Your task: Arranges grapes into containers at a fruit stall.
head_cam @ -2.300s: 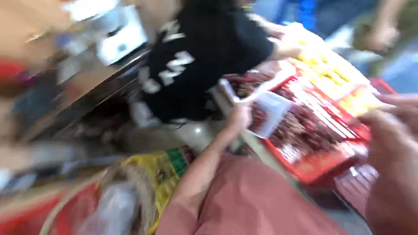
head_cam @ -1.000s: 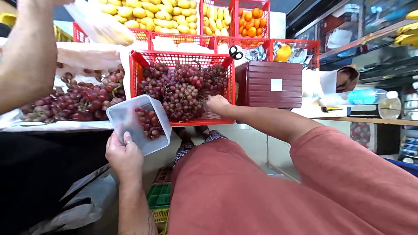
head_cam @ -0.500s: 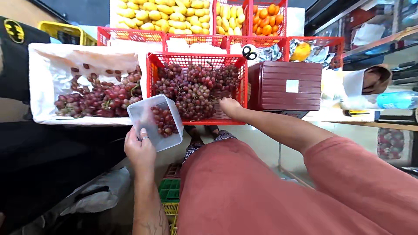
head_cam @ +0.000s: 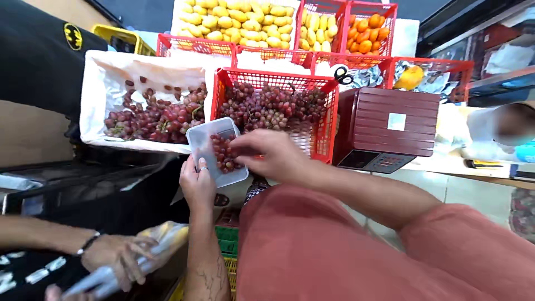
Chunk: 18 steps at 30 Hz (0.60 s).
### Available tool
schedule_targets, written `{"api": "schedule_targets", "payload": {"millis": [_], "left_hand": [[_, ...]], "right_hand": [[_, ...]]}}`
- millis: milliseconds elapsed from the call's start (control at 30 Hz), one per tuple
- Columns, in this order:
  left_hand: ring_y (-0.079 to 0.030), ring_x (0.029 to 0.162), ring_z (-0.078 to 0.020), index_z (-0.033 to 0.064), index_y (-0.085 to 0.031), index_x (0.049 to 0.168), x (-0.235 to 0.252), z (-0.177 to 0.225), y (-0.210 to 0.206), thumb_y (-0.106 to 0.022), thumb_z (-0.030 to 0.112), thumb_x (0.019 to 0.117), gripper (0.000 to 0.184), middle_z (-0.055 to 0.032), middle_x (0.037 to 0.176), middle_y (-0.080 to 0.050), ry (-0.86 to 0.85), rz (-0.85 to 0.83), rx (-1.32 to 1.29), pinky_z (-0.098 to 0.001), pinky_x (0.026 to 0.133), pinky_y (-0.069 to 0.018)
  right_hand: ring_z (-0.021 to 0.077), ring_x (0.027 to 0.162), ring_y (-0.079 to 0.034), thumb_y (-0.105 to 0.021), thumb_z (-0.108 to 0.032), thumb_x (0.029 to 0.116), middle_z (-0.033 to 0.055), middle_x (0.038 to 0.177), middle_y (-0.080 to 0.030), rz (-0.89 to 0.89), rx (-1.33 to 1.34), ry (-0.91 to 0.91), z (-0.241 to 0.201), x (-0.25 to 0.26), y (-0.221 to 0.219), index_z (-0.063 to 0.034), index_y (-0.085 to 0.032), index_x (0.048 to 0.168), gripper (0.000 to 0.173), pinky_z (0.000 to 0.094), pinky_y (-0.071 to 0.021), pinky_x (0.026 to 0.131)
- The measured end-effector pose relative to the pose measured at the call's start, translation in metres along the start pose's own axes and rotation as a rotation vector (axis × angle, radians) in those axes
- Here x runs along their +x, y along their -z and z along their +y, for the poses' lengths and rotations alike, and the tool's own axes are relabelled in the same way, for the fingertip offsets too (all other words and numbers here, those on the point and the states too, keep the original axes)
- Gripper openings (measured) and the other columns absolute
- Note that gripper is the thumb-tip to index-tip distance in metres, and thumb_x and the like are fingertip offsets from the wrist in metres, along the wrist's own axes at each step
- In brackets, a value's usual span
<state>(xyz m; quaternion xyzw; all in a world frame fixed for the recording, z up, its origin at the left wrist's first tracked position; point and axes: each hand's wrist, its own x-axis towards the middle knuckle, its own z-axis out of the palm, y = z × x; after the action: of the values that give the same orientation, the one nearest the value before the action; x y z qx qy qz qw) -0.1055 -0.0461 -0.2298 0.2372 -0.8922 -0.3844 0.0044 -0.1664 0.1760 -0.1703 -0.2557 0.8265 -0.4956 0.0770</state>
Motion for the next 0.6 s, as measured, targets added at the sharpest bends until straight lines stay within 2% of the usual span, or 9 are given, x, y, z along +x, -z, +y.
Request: {"api": "schedule_targets", "payload": {"millis": [67,133,200,267,367,400,467,533,600], "left_hand": [[-0.067,0.101,-0.0162,0.0048,-0.066,0.131,0.000,-0.005,0.000,-0.043,0.025,0.1074,0.039,-0.0119,0.110,-0.069,-0.040,0.002,-0.034,-0.0404,0.092,-0.0543],[-0.067,0.100,-0.0146,0.0038,-0.066,0.131,0.000,-0.007,0.000,-0.038,0.027,0.1090,0.042,-0.0119,0.109,-0.070,-0.057,0.010,-0.042,-0.0375,0.092,-0.0544],[-0.067,0.102,-0.0157,0.0023,-0.064,0.133,0.001,-0.006,0.000,-0.037,0.026,0.1093,0.042,-0.0141,0.111,-0.070,-0.062,0.019,-0.035,-0.0374,0.093,-0.0540],[-0.067,0.104,-0.0140,0.0032,-0.057,0.140,0.000,-0.005,0.000,-0.040,0.024,0.1092,0.041,-0.0142,0.118,-0.069,-0.040,0.015,-0.063,-0.0356,0.094,-0.0539],[-0.067,0.109,-0.0128,0.0064,-0.053,0.146,-0.003,-0.008,-0.001,-0.042,0.024,0.1090,0.042,-0.0130,0.125,-0.068,-0.014,0.017,-0.095,-0.0351,0.097,-0.0546],[-0.067,0.109,-0.0144,0.0073,-0.055,0.145,-0.002,-0.009,-0.002,-0.042,0.024,0.1088,0.042,-0.0133,0.125,-0.068,-0.010,0.019,-0.083,-0.0370,0.097,-0.0540],[-0.066,0.108,-0.0167,0.0084,-0.058,0.143,0.000,-0.009,0.000,-0.043,0.024,0.1083,0.041,-0.0132,0.120,-0.068,-0.016,0.012,-0.053,-0.0389,0.096,-0.0533],[-0.066,0.105,-0.0184,0.0075,-0.060,0.140,0.006,-0.006,0.005,-0.044,0.021,0.1073,0.039,-0.0136,0.118,-0.068,-0.015,-0.006,-0.041,-0.0403,0.094,-0.0533],[-0.067,0.099,-0.0177,0.0093,-0.062,0.138,0.013,-0.004,0.010,-0.045,0.021,0.1073,0.038,-0.0123,0.117,-0.069,0.015,-0.027,-0.050,-0.0405,0.088,-0.0551]], "right_hand": [[0.0179,0.092,-0.070,-0.067,-0.011,0.0961,0.0052,0.096,-0.073,-0.063,-0.227,0.218,-0.010,0.014,-0.031,-0.0115,-0.076,0.113,0.019,0.0365,-0.0580,0.084],[0.0252,0.096,-0.065,-0.063,-0.013,0.0977,0.0071,0.092,-0.070,-0.237,-0.468,0.277,-0.005,0.020,-0.054,-0.0138,-0.075,0.106,0.014,0.0445,-0.0477,0.091],[0.0280,0.111,-0.061,-0.062,-0.022,0.1000,0.0083,0.108,-0.069,-0.321,-0.493,0.245,0.001,0.020,-0.060,-0.0169,-0.076,0.105,0.016,0.0489,-0.0444,0.099],[0.0245,0.114,-0.063,-0.062,-0.021,0.1001,0.0056,0.116,-0.071,-0.197,-0.324,0.197,0.010,0.021,-0.051,-0.0183,-0.078,0.108,0.018,0.0470,-0.0479,0.096],[0.0201,0.107,-0.067,-0.065,-0.024,0.0984,0.0044,0.112,-0.071,-0.008,-0.222,-0.075,0.052,0.037,-0.027,-0.0163,-0.076,0.114,0.020,0.0436,-0.0555,0.093],[0.0199,0.105,-0.067,-0.065,-0.027,0.0981,0.0052,0.111,-0.070,0.008,-0.213,-0.206,0.076,0.044,-0.023,-0.0165,-0.075,0.117,0.023,0.0435,-0.0572,0.092],[0.0246,0.105,-0.067,-0.066,-0.038,0.0991,0.0086,0.113,-0.069,-0.078,-0.157,-0.446,0.117,0.054,-0.016,-0.0165,-0.070,0.124,0.033,0.0506,-0.0557,0.092],[0.0242,0.102,-0.070,-0.062,-0.039,0.1022,0.0079,0.111,-0.073,-0.085,-0.058,-0.562,0.138,0.064,-0.013,-0.0167,-0.071,0.122,0.031,0.0526,-0.0558,0.091],[0.0230,0.099,-0.071,-0.058,-0.034,0.1040,0.0072,0.109,-0.074,-0.036,-0.020,-0.603,0.146,0.078,-0.010,-0.0166,-0.071,0.121,0.028,0.0517,-0.0570,0.090]]}}
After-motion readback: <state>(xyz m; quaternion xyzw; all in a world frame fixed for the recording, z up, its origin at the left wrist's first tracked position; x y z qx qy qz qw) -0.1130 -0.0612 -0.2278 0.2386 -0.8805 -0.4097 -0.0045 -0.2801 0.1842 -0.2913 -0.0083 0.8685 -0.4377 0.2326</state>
